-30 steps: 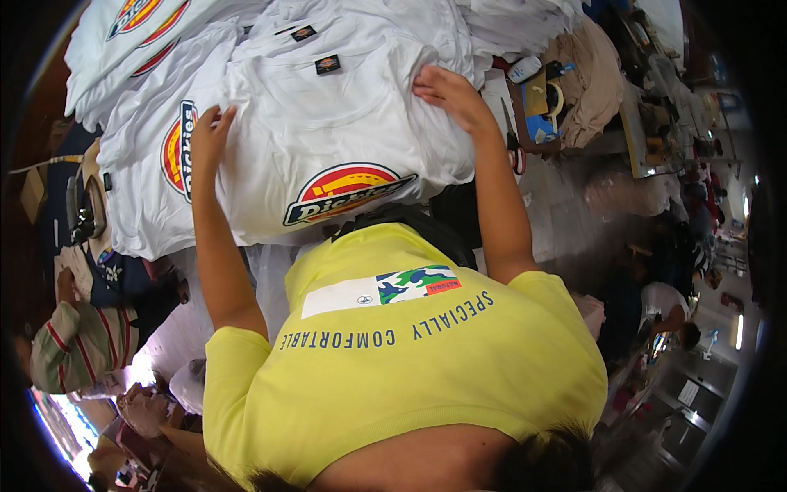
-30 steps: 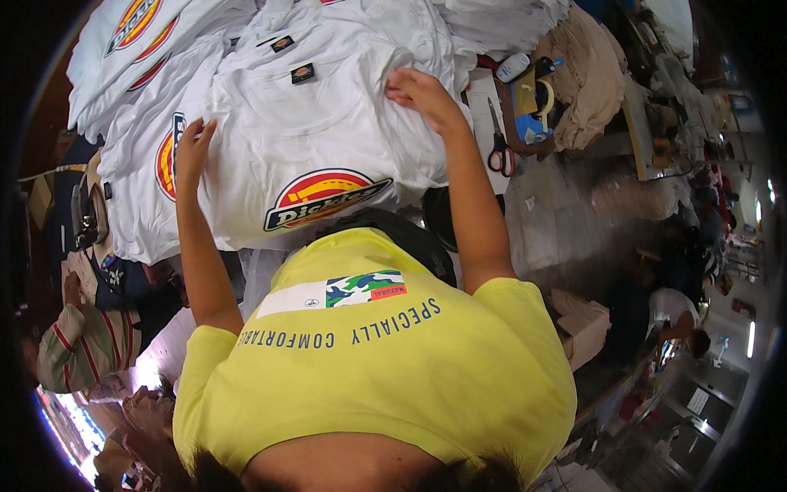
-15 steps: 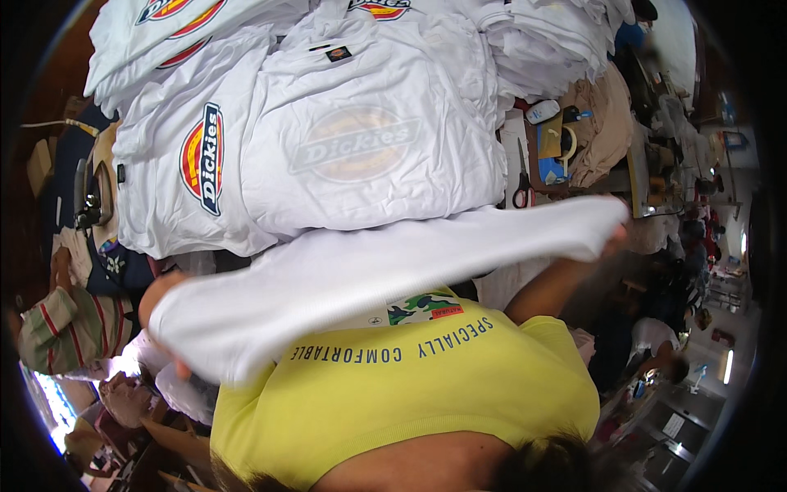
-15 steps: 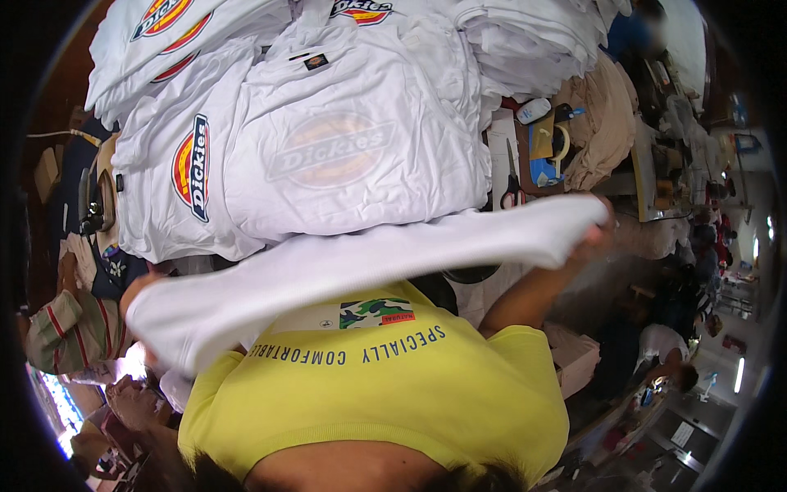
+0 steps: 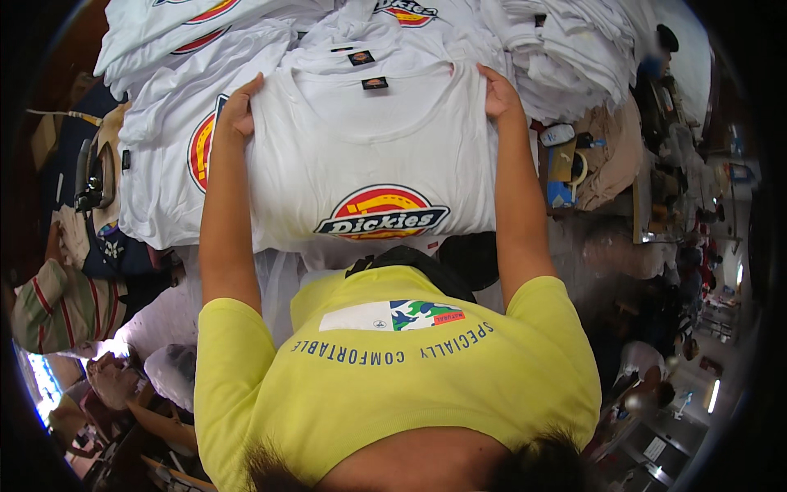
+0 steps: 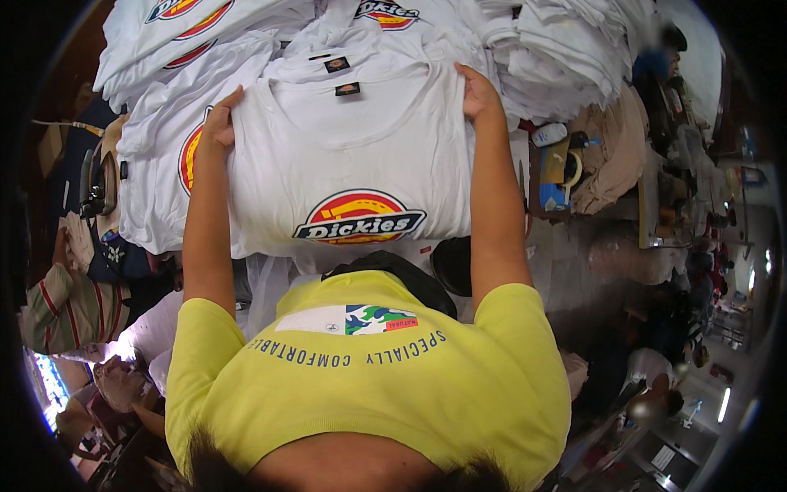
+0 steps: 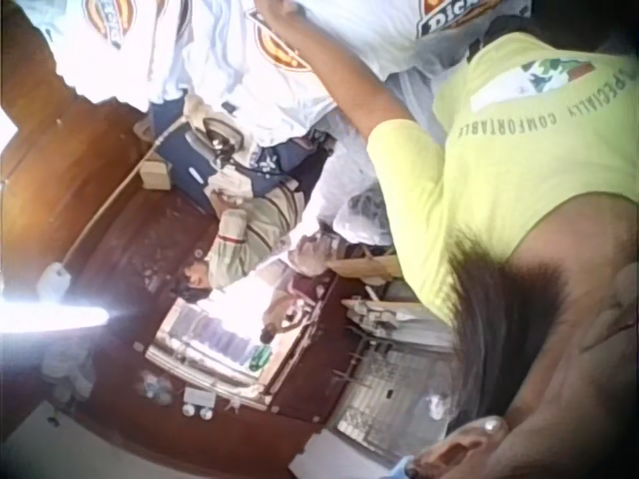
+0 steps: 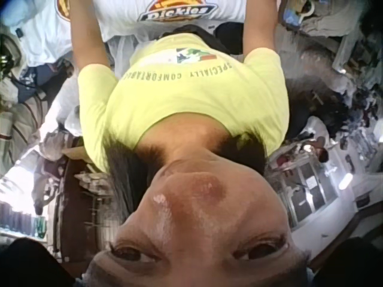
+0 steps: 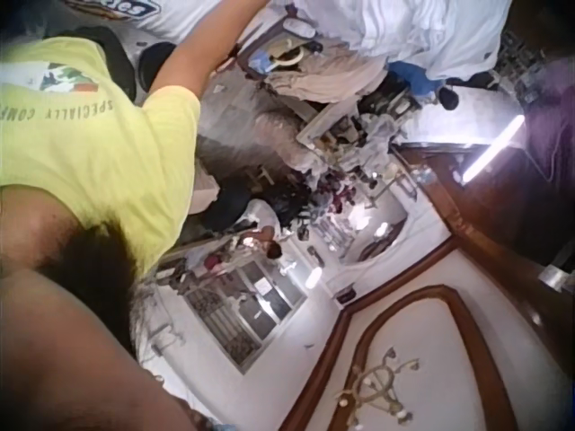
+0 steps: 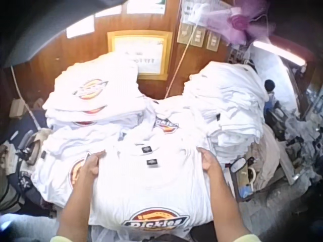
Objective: The person folds several white t-shirts, using shears to trim loose threads and smoothing the fabric by hand before stacking them on a table.
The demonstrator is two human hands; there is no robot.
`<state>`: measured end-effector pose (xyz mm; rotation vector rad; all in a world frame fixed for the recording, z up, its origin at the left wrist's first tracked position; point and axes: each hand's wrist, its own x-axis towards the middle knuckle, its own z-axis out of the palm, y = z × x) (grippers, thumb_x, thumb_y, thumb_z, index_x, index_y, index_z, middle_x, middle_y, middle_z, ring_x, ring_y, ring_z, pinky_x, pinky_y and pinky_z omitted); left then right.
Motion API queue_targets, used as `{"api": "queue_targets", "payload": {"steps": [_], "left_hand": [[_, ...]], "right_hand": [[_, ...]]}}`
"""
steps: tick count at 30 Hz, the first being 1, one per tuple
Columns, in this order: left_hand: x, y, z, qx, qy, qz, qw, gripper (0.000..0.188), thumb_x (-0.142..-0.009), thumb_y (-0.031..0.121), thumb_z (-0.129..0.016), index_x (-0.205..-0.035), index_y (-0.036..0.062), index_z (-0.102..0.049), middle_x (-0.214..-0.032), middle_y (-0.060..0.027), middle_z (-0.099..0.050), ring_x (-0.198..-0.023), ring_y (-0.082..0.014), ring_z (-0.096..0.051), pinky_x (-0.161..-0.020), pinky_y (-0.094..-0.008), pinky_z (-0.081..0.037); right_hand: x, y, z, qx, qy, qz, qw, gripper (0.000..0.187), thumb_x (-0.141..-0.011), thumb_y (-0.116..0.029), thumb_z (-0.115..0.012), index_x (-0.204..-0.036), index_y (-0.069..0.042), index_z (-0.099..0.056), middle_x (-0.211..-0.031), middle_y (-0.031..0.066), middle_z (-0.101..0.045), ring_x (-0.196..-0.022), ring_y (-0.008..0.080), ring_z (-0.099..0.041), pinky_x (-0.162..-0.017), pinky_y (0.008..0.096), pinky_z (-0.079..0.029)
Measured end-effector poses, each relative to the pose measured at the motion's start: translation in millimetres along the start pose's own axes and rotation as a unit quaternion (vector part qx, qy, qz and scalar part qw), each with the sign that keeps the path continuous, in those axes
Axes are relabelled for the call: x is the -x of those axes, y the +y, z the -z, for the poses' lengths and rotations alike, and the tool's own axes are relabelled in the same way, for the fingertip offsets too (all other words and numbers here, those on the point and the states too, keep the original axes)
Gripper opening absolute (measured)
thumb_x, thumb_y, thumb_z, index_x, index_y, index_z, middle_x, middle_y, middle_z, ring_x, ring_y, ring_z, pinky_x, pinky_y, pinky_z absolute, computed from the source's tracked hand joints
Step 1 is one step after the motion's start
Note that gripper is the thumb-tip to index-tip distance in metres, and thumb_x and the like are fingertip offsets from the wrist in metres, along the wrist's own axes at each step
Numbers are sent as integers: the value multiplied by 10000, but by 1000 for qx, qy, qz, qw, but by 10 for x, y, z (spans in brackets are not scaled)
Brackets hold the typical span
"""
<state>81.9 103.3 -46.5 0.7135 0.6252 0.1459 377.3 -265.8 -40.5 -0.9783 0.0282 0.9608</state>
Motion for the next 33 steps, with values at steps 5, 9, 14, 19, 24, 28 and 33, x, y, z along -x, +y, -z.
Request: {"api": "queue_targets", "payload": {"steps": [5,9,14,19,24,28,33], "left_hand": [[-137,-107,221,88,-122,53,987,468,-874,324,-515,-1120,-74,-497,-1091,-185,-572,-993,-282,-575,-890,-400,-450],[-157,-150,257,129,-149,48,979,555,-886,378,-472,-1192,-82,-431,-1161,-198,-527,-1070,-292,-529,-937,-404,-411],[-148,-173,264,153,-176,49,971,594,-892,399,-448,-1224,-91,-391,-1200,-209,-495,-1103,-298,-505,-962,-410,-385],[-133,-99,240,109,-137,40,984,565,-886,387,-467,-1189,-89,-430,-1173,-206,-516,-1067,-294,-527,-946,-408,-400],[244,-23,-83,11,-34,-91,995,438,-886,288,-501,-1121,-82,-486,-1099,-154,-570,-987,-259,-564,-888,-362,-435],[1256,-143,67,-291,-67,-190,935,273,-825,95,-583,-1059,-43,-554,-1023,-59,-596,-946,-200,-562,-885,-304,-400],[2169,-682,-12,-680,2,-269,682,324,-552,-31,-698,-852,75,-634,-1075,-83,-501,-1057,-264,-447,-895,-358,-337]], "right_hand": [[50,-59,123,-46,-98,-75,991,375,-897,-196,-453,-1144,86,-471,-1115,189,-563,-1057,275,-542,-961,392,-390],[80,-44,88,-35,-47,-46,997,450,-916,-206,-405,-1220,124,-373,-1190,229,-498,-1118,287,-495,-1001,380,-347],[48,-44,178,-61,-111,-62,990,456,-923,-204,-391,-1233,128,-353,-1208,230,-482,-1124,295,-488,-1007,375,-343],[-22,-53,206,-58,-77,-60,994,354,-902,-155,-443,-1132,114,-457,-1122,199,-550,-1048,282,-543,-949,380,-407],[289,11,14,-10,3,69,998,303,-866,-106,-521,-1092,94,-491,-1040,145,-589,-967,235,-575,-869,338,-454],[1241,123,-214,230,-83,164,956,346,-820,-138,-611,-1101,37,-510,-991,61,-600,-903,177,-577,-818,269,-428],[2144,608,75,571,58,163,802,407,-621,-137,-740,-993,-38,-607,-1162,101,-485,-1080,230,-428,-921,331,-332]]}}
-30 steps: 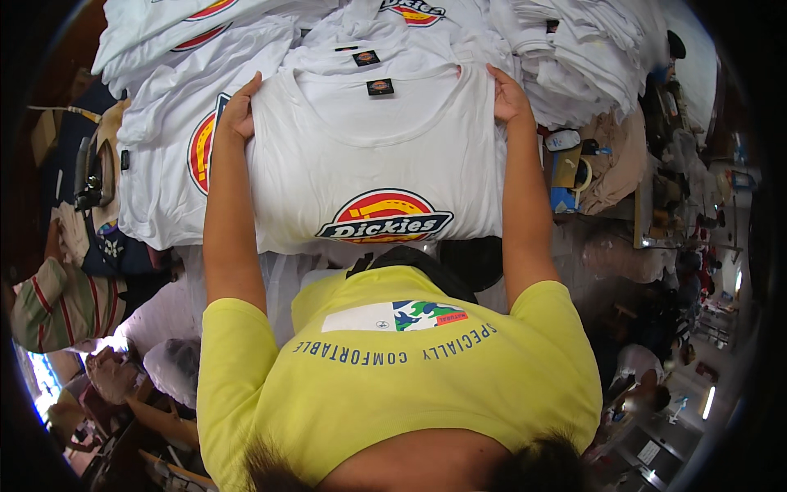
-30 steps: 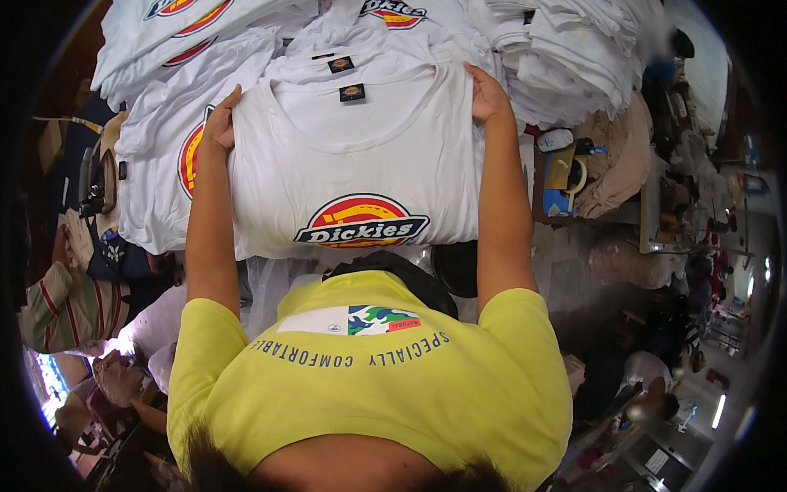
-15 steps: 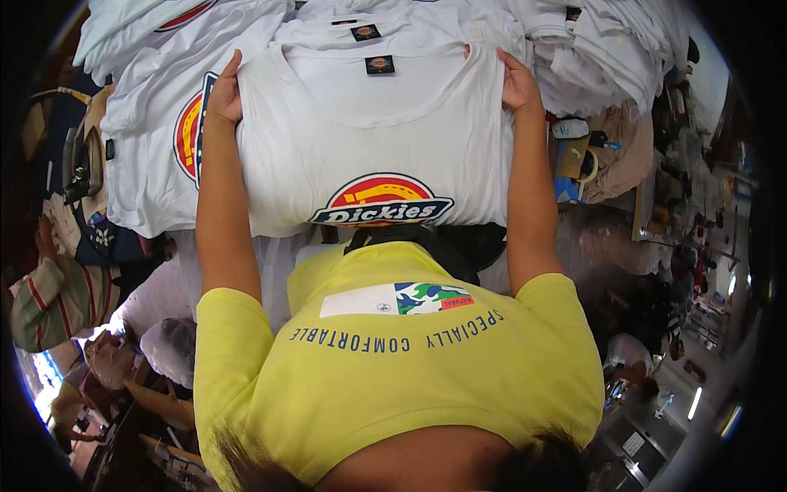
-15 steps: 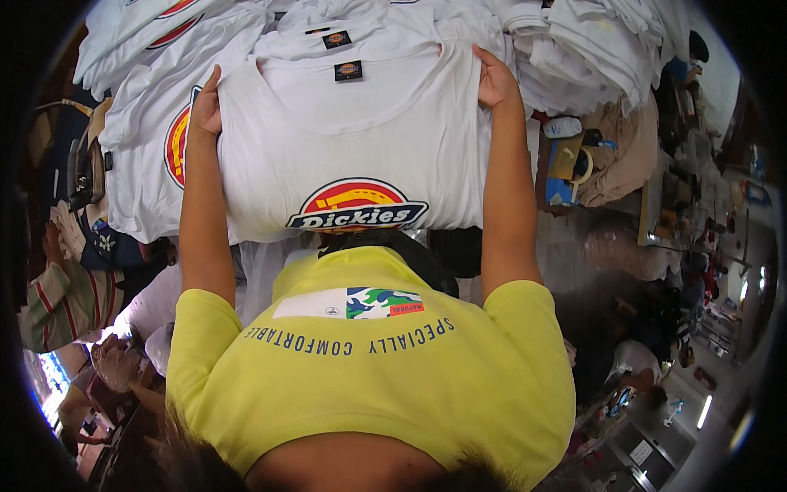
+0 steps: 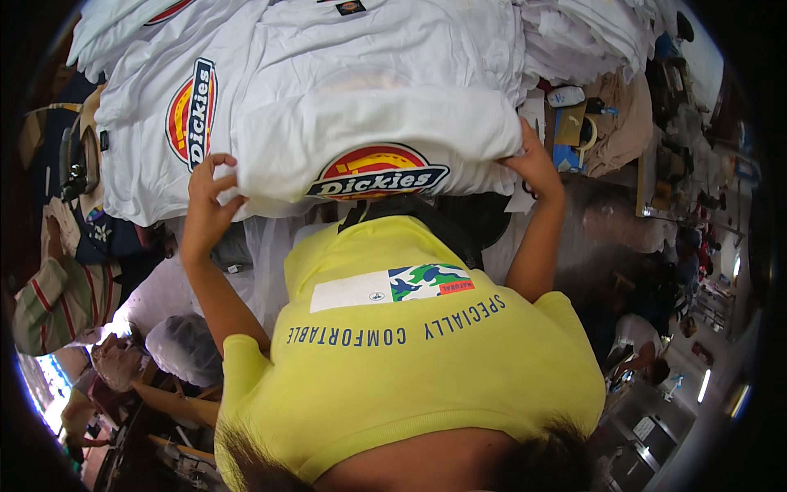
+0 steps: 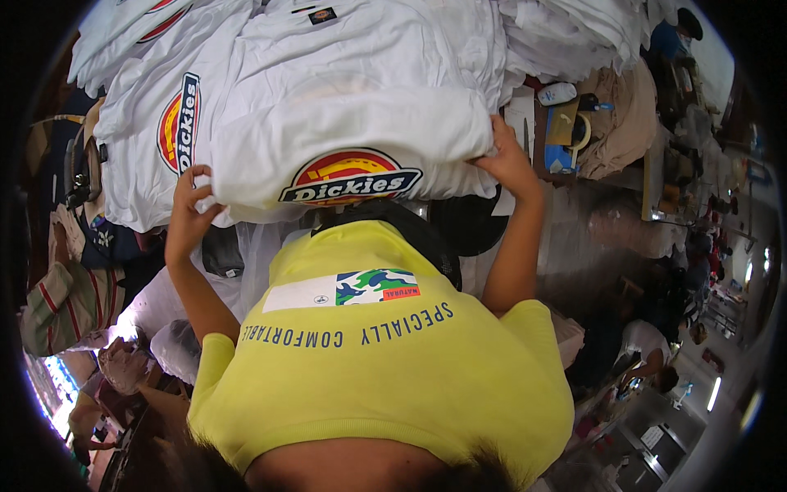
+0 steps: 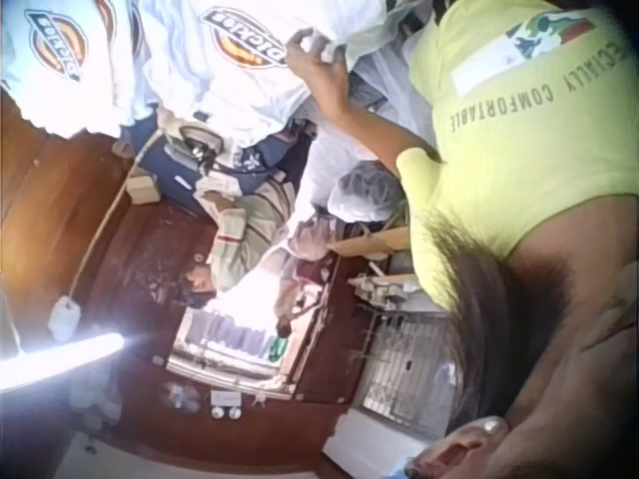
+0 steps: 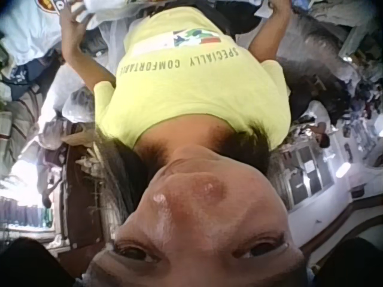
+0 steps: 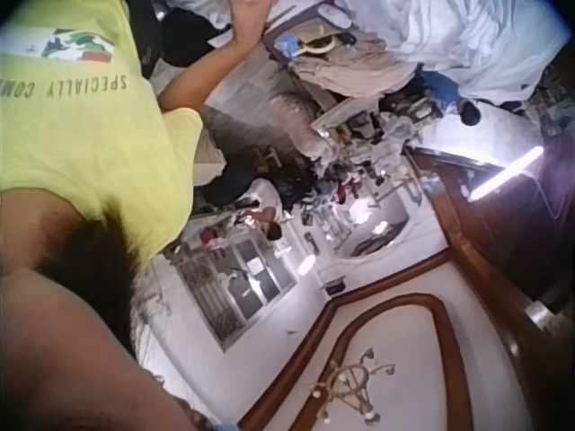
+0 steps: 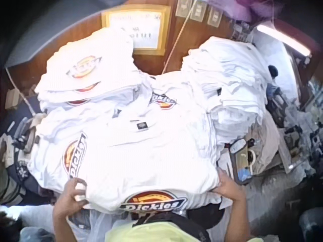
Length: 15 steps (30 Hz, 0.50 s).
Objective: The person folds several white t-shirts, using shears to trim loose threads and smoothing the fabric by hand before stacking them on a table.
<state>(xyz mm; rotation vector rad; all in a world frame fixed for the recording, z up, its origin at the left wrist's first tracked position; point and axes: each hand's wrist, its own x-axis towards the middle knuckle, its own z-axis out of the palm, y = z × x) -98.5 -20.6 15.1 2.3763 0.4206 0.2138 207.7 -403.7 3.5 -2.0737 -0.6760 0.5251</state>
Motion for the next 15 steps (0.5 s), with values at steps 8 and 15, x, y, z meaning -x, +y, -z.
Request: {"api": "queue_targets", "payload": {"steps": [8,15], "left_hand": [[381,92,-421,-38,57,117,991,404,-551,44,-756,-930,86,-621,-1004,-75,-443,-976,-259,-406,-867,-341,-345],[422,-36,-511,30,80,92,992,377,-587,51,-749,-927,7,-595,-924,-82,-457,-884,-228,-453,-788,-296,-376]], "right_hand": [[378,82,-186,180,-4,2,984,500,-547,-128,-744,-1023,-62,-606,-1241,78,-401,-1127,302,-334,-972,385,-268],[407,106,-142,150,-15,1,989,494,-589,-156,-746,-1046,-47,-592,-1278,67,-387,-1173,261,-355,-974,365,-298]]}}
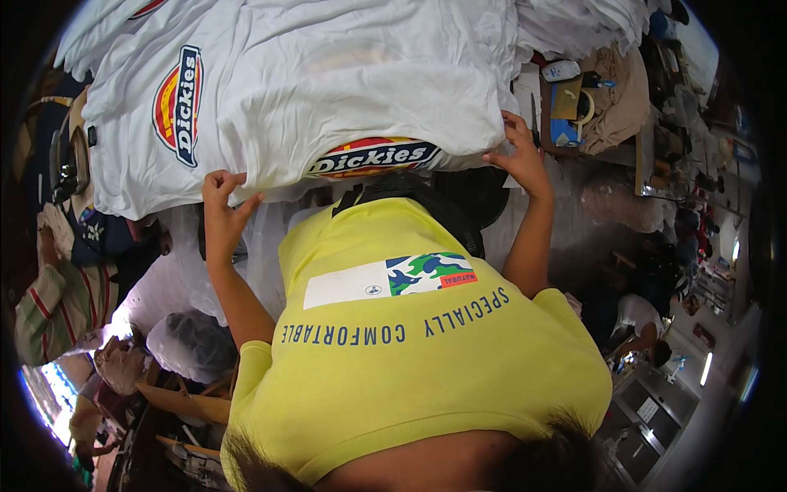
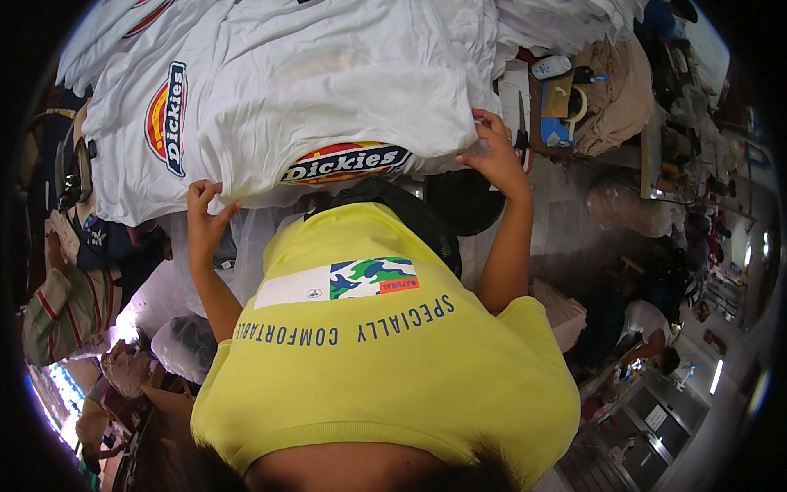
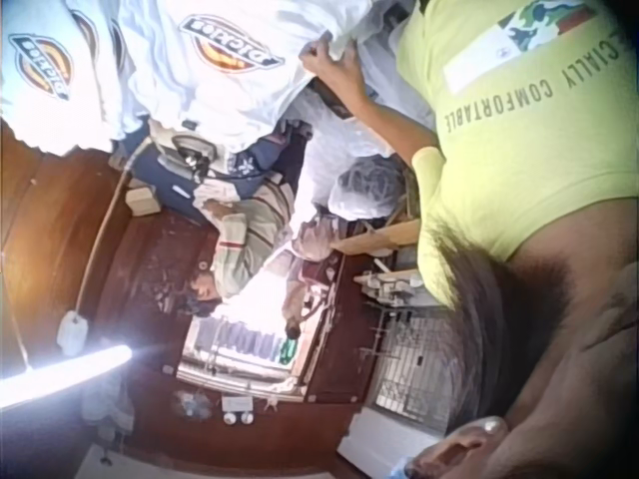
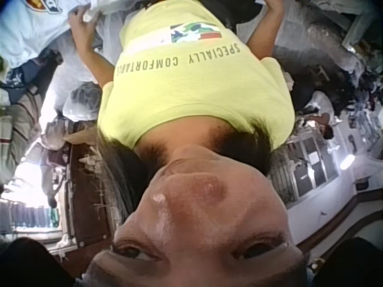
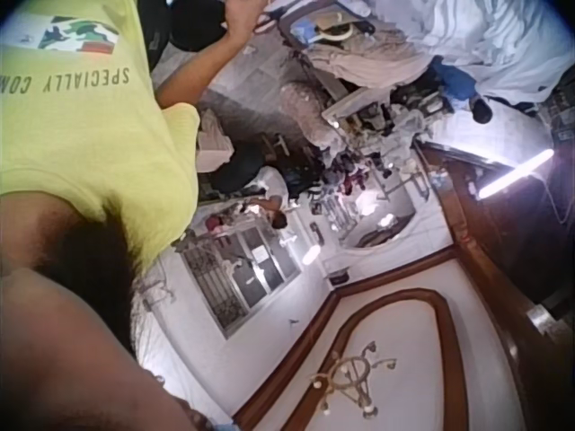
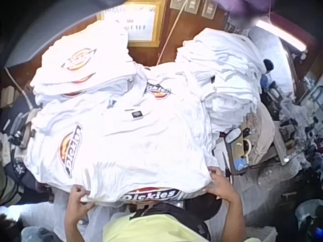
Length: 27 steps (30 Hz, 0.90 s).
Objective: The person folds several white t-shirts, using shears to trim loose threads and smoothing the fabric by hand before stacking them on a table.
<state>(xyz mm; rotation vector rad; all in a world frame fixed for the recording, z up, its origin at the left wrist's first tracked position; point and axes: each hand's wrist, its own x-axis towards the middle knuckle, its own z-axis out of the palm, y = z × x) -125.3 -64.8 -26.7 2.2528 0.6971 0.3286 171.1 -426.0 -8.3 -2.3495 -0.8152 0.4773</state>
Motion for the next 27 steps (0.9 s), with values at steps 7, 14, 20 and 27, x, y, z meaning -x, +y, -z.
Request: {"api": "queue_targets", "payload": {"steps": [7,14,20,27], "left_hand": [[-27,71,53,64,-68,62,994,250,-692,62,-684,-899,-25,-573,-751,-46,-514,-714,-140,-490,-684,-237,-391],[-665,103,234,423,-96,90,897,208,-833,44,-538,-1028,-28,-548,-892,-68,-610,-851,-139,-571,-824,-283,-425],[-1408,542,-112,426,146,24,893,635,-828,125,-584,-1331,-1,-217,-1192,-156,-460,-1019,-222,-498,-896,-344,-382],[-1753,1082,-1045,197,47,-113,973,310,-804,240,-626,-1087,120,-579,-1015,-73,-596,-949,-181,-544,-810,-316,-411]], "right_hand": [[-48,34,61,-9,7,3,1000,392,-661,-161,-708,-1018,-43,-599,-1213,54,-451,-1083,204,-452,-863,316,-388],[-731,-243,439,-136,-69,-10,988,235,-758,-77,-580,-973,16,-606,-841,74,-617,-681,92,-557,-625,219,-441],[-928,-233,201,-326,192,112,919,399,-812,-147,-624,-1161,-4,-496,-1047,76,-582,-955,126,-518,-840,247,-408],[318,640,-154,-222,223,-124,941,214,-809,-201,-639,-928,-25,-616,-878,24,-597,-798,96,-510,-736,230,-399]]}}
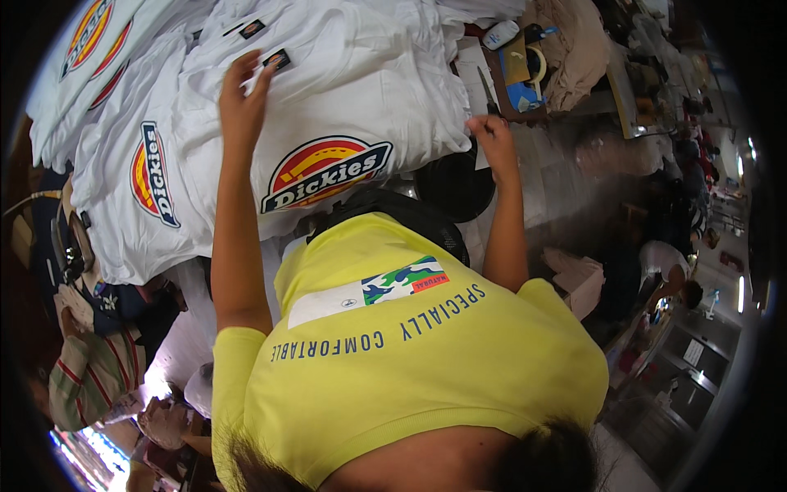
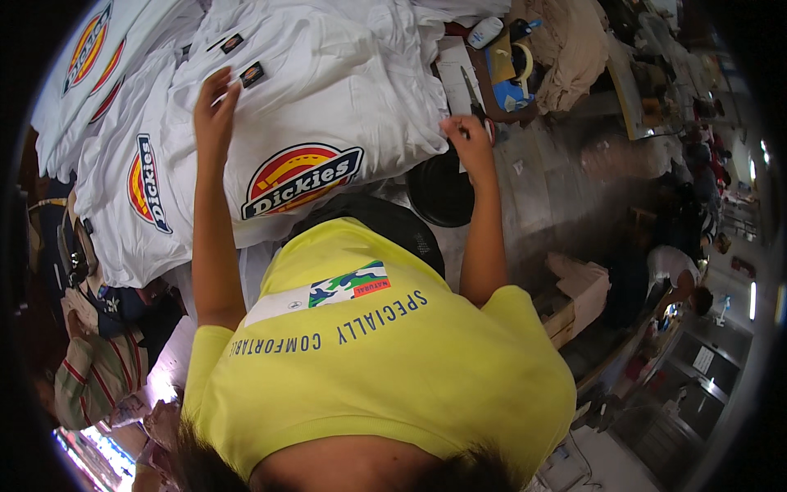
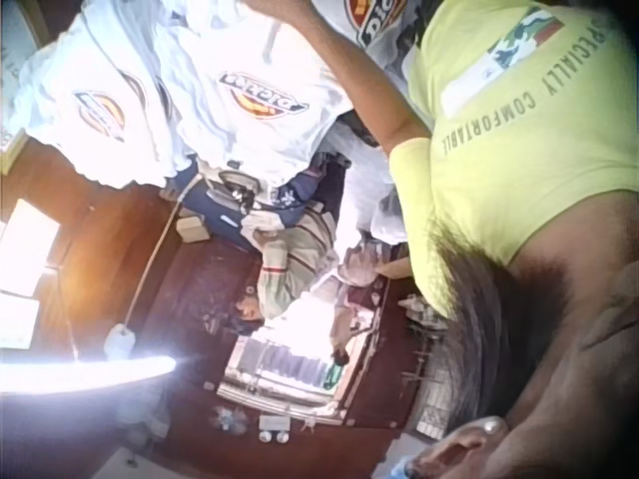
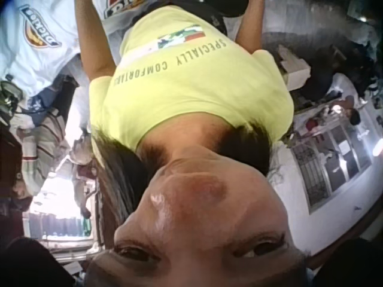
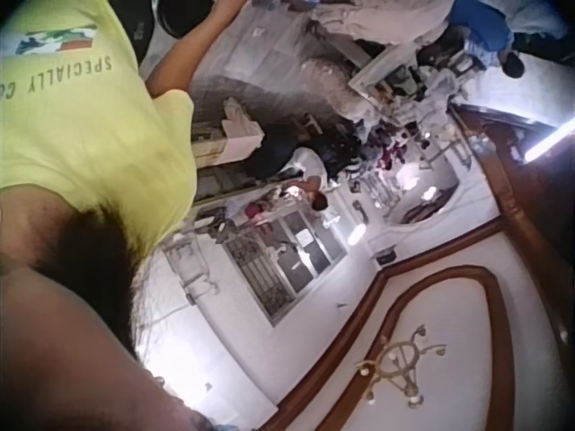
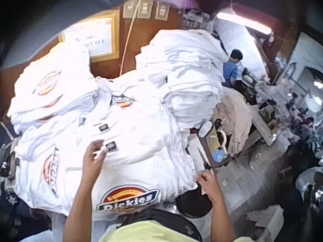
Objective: The person folds several white t-shirts, using shears to trim loose threads and smoothing the fabric by hand before stacking them on a table.
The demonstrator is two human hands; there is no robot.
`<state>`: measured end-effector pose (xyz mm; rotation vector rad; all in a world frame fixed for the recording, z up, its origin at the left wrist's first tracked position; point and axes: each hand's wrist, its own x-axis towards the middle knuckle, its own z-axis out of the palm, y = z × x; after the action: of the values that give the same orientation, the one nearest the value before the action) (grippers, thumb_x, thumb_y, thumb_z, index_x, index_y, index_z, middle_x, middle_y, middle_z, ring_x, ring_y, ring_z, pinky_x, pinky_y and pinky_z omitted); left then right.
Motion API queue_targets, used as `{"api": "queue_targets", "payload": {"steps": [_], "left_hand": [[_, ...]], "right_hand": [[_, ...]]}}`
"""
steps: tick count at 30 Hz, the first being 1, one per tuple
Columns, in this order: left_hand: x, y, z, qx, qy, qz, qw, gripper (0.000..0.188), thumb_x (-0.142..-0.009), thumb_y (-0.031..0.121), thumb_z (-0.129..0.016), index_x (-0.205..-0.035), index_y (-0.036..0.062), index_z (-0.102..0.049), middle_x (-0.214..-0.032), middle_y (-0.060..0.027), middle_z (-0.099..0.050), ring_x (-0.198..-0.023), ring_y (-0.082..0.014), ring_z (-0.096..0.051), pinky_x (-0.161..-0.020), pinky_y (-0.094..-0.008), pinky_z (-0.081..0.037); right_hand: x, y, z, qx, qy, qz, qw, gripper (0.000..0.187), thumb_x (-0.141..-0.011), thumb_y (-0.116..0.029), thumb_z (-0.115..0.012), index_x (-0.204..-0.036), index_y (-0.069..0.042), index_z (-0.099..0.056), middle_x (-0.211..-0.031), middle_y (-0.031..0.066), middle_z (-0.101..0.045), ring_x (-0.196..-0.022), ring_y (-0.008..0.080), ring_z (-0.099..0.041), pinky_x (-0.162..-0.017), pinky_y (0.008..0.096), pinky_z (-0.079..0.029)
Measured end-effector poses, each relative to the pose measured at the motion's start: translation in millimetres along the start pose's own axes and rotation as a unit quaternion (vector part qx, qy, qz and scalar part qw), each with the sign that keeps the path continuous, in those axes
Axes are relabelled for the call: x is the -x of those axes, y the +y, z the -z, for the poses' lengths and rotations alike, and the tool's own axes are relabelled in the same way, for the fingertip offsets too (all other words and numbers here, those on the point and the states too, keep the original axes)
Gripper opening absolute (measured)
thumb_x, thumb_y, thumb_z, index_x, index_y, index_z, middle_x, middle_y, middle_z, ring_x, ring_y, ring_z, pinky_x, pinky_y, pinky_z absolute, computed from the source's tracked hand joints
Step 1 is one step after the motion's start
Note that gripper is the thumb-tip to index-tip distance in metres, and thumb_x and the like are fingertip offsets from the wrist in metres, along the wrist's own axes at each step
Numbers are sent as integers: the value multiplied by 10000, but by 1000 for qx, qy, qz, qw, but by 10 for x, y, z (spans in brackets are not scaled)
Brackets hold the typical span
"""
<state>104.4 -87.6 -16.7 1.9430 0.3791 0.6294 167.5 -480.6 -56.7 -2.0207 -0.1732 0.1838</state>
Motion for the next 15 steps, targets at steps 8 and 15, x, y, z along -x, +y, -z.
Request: {"api": "queue_targets", "payload": {"steps": [8,15], "left_hand": [[-1010,179,-1208,155,-360,297,871,527,-827,427,-560,-1071,-41,-542,-993,-111,-614,-913,-199,-577,-827,-292,-434],[-1612,-70,-1333,475,-154,377,780,520,-820,338,-592,-1102,-85,-484,-1050,-166,-569,-955,-266,-558,-869,-372,-431]], "right_hand": [[412,266,-108,-106,-52,1,993,265,-736,-173,-711,-920,-13,-608,-920,8,-561,-810,91,-515,-702,229,-417],[453,219,-98,-237,49,-56,969,199,-687,-67,-736,-799,-15,-579,-732,-15,-542,-637,35,-458,-568,170,-367]]}}
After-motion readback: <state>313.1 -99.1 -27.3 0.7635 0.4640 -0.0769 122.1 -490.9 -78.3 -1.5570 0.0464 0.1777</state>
